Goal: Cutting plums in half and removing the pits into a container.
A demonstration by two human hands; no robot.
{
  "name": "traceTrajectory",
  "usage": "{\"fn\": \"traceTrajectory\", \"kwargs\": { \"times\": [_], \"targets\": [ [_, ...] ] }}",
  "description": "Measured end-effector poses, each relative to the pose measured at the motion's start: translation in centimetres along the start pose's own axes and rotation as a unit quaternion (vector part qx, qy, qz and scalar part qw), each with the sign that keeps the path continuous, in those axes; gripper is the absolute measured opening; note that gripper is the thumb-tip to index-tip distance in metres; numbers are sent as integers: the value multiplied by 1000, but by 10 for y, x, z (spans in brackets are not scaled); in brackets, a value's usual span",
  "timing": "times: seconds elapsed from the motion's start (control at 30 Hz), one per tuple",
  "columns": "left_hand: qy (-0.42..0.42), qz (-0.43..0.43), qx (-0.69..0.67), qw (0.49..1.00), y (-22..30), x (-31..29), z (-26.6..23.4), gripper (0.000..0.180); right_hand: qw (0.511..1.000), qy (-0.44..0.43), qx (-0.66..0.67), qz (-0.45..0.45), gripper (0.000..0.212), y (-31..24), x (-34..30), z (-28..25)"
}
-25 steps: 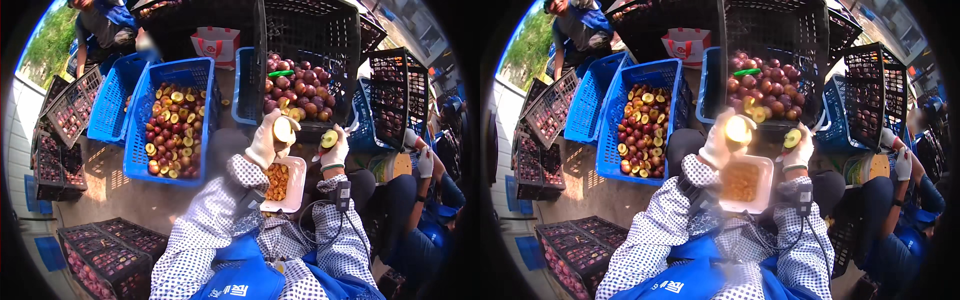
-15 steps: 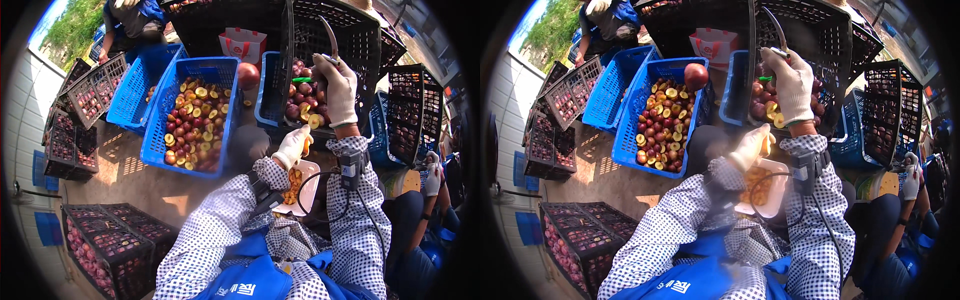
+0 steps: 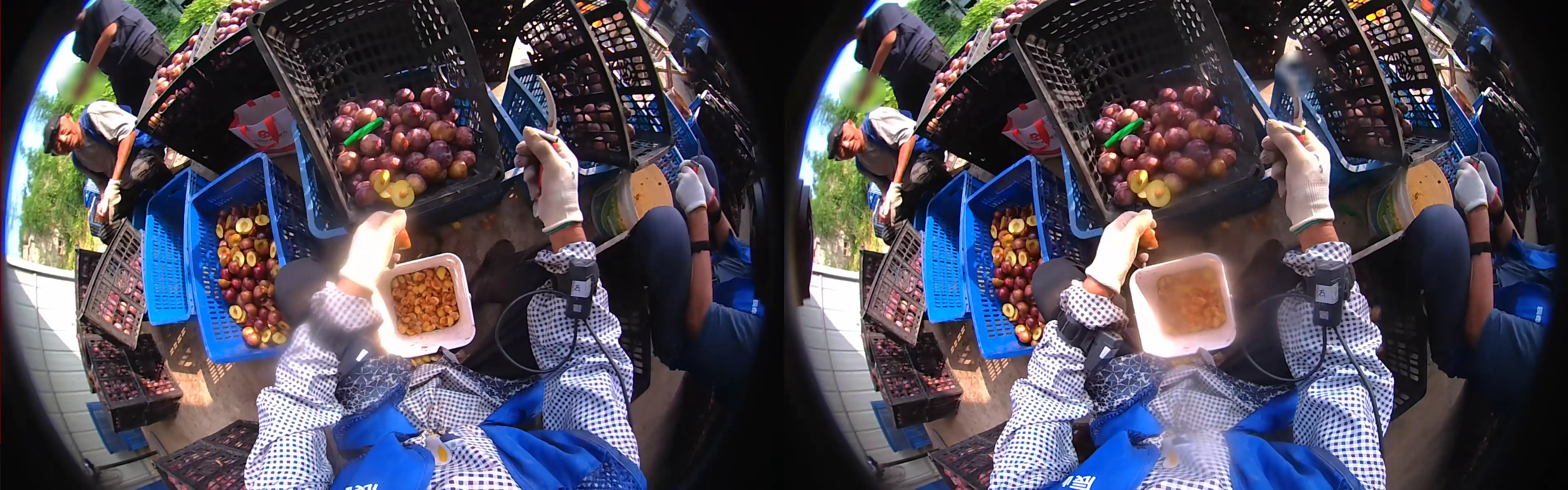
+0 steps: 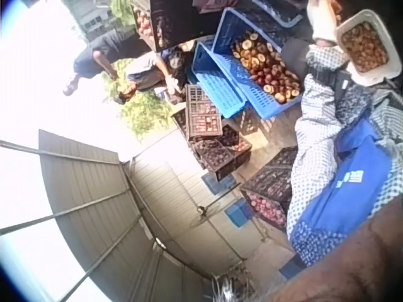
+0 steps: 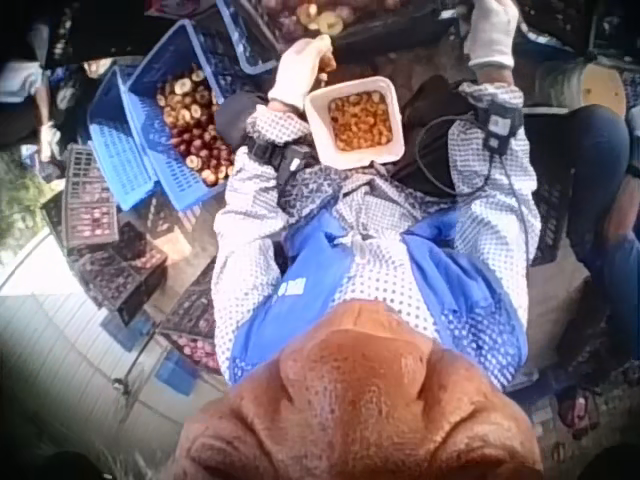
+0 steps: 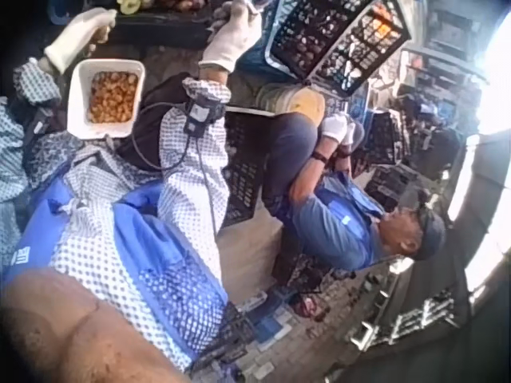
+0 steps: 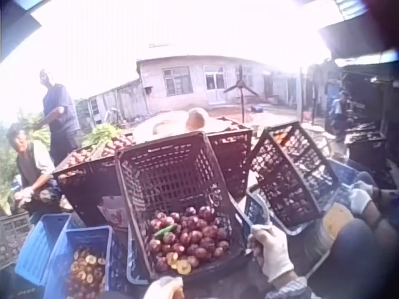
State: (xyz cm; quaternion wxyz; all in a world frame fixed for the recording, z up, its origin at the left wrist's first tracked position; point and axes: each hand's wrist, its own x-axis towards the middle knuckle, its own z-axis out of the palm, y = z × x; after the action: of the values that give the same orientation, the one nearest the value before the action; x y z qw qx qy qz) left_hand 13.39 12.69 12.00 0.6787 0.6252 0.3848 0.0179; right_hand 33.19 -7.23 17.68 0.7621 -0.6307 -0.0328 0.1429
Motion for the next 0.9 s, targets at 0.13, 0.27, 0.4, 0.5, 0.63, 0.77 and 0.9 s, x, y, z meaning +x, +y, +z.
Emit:
{"fn": "traceTrajectory", "kwargs": {
  "times": [0.13, 0.27, 0.4, 0.5, 0.63, 0.77, 0.9],
  "targets": [
    [241, 373, 510, 737, 32, 52, -4, 42, 999, -33, 7, 5, 21, -10, -9, 13],
    [245, 312, 531, 749, 32, 122, 12, 51, 998, -45, 26, 29, 18, -16, -19, 14],
    [253, 269, 545, 753, 46, 158, 26, 54, 996, -63, 25, 50, 17, -21, -16, 17],
    [165, 278, 625, 711, 62, 169, 26, 61, 994, -83, 25, 65, 16, -23, -20, 29],
    [116, 177, 634, 744, 73, 179, 62, 64, 997, -66, 13, 47, 15, -12, -22, 15],
    [117, 151, 608, 771, 88, 149, 62, 68, 998, -53, 5, 34, 17, -4, -23, 15],
    [84, 212, 137, 964, 72, 134, 29, 36, 994, -97, 18, 42, 19, -1, -21, 18]
  ]
}}
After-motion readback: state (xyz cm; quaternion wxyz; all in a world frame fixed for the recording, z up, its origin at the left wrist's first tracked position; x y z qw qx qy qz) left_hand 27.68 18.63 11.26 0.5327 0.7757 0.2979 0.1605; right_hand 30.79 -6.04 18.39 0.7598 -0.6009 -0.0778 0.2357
